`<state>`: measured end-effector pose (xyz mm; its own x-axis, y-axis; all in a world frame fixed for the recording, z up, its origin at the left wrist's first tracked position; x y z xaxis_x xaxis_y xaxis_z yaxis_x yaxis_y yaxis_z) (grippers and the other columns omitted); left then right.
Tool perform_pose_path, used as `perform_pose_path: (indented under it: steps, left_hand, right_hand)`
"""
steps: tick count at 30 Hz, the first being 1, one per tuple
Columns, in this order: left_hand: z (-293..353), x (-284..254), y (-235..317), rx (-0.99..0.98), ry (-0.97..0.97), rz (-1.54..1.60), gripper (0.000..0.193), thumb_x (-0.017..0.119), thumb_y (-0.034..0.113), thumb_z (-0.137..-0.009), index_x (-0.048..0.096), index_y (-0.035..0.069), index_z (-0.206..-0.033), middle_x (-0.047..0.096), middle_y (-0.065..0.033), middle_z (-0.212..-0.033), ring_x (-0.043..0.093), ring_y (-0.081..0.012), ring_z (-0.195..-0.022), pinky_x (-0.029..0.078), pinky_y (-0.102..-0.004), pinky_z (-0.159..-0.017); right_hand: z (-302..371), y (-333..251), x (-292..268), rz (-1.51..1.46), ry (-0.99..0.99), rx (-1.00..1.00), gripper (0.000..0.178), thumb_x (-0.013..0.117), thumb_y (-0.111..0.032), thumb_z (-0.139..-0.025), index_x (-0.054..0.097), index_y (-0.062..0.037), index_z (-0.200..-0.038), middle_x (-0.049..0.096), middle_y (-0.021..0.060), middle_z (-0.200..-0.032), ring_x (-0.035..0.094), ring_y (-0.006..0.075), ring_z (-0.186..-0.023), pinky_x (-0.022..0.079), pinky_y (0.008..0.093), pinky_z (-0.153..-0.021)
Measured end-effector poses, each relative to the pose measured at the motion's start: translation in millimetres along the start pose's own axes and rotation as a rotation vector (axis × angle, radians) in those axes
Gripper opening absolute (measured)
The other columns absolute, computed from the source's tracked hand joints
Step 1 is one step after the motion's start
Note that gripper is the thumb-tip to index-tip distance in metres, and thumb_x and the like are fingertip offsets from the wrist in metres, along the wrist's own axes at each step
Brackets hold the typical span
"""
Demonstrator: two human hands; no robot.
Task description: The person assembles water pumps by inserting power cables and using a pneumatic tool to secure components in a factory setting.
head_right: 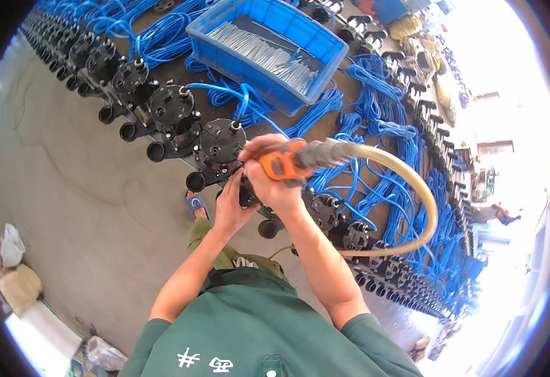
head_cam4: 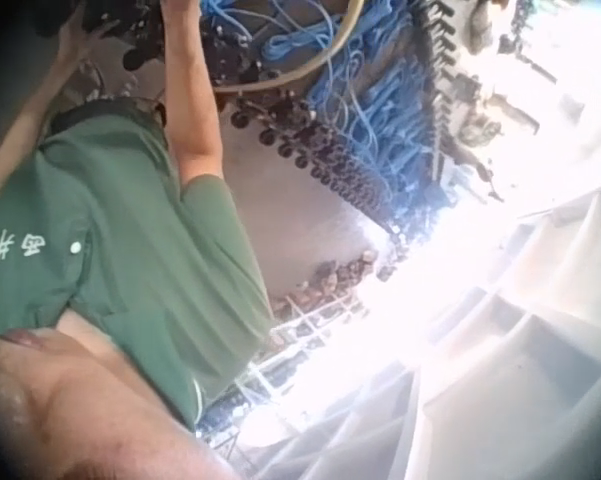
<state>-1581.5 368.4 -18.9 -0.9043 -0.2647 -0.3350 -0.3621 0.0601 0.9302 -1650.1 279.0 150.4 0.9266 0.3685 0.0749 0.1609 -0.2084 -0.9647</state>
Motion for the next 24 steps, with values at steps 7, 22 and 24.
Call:
perform_pose_path:
  steps: [7, 22, 24]
  left_hand:
    - [-3.1, -1.7, -2.5, -0.066, -0.038, -0.026, 0.093, 0.088, 0.01, -0.063, 0.041, -0.003, -0.142, 0.062, -0.0248, -0.125, 0.065, -0.0404, -0.109, 0.055, -0.0436, -0.091]
    - [-1.7, -1.8, 25.1, 0.012, 0.022, -0.018, 0.077, 0.091, 0.019, -0.067, 0.052, -0.005, -0.129, 0.072, -0.0182, -0.104, 0.073, -0.0286, -0.092, 0.055, -0.036, -0.08]
    - [-1.7, -5.7, 25.1, -0.013, 0.052, -0.03, 0.08, 0.092, 0.02, -0.067, 0.051, -0.005, -0.13, 0.072, -0.018, -0.104, 0.073, -0.0289, -0.093, 0.056, -0.0364, -0.08]
  right_hand:
    - [-9.9, -52.0, -7.5, -0.264, 0.149, -0.095, 0.034, 0.061, 0.001, -0.077, 0.06, 0.0019, -0.111, 0.069, 0.0146, -0.098, 0.065, 0.0151, -0.073, 0.054, 0.0278, -0.063]
    - [36.3, -44.8, -94.3, 0.006, 0.291, -0.188, 0.034, 0.06, 0.008, -0.076, 0.061, 0.001, -0.109, 0.068, 0.0124, -0.097, 0.067, 0.015, -0.082, 0.054, 0.0264, -0.064]
    - [46.5, -49.4, -89.2, -0.039, 0.258, -0.18, 0.036, 0.06, 0.006, -0.078, 0.061, 0.0012, -0.114, 0.068, 0.0143, -0.102, 0.065, 0.0131, -0.078, 0.053, 0.0258, -0.064]
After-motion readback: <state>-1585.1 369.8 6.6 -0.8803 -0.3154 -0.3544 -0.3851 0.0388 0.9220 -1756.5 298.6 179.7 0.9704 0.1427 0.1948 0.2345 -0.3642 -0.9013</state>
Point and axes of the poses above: each hand's wrist, its own z-axis away from the middle knuckle, its own x-axis out of the palm, y = z × x, the point moved 8 cm from there along -z, towards the middle knuckle
